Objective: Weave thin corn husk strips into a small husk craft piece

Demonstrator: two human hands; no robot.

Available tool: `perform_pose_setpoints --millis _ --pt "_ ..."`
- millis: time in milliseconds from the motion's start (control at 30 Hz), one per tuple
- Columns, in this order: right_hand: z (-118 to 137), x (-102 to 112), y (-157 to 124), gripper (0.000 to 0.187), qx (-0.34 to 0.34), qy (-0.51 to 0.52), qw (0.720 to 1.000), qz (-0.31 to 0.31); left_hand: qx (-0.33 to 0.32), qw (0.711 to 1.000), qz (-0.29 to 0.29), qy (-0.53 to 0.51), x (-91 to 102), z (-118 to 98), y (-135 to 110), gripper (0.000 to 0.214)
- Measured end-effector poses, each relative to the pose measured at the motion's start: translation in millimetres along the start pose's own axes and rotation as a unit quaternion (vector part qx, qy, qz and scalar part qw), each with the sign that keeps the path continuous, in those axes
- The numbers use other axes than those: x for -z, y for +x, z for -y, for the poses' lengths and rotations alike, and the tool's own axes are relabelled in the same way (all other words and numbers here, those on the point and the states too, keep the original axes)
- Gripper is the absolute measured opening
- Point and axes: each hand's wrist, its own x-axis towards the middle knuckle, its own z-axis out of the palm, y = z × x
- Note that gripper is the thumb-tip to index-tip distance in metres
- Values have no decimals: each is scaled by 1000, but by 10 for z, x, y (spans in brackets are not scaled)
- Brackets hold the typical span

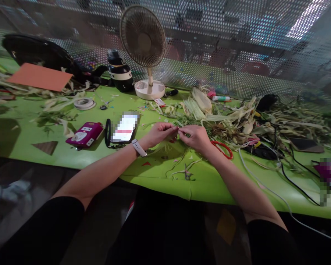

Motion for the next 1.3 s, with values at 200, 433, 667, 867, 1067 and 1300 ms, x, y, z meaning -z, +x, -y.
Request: perform_pose_setpoints --millis 200,433,667,867,1067,1300 --pt "0 22 1 25 16 -29 999 11 17 1000 13 15 14 -31 -11 31" --pt "113 3 -15 29 154 -288 943 65 94 994 -17 -61 -1 -52 -27 26" --pt "194 -48 -50 30 178 -384 904 61 114 983 -69 -126 5 -48 -23 29" --pt "168 -118 -80 32 139 -308 941 28 75 984 -58 -151 20 20 15 27" --pt "39 -139 -101 38 21 -95 995 -26 63 983 -46 -166 43 26 42 23" --pt "142 -76 -53 27 -42 -2 997 -67 59 990 -51 -117 38 22 4 24"
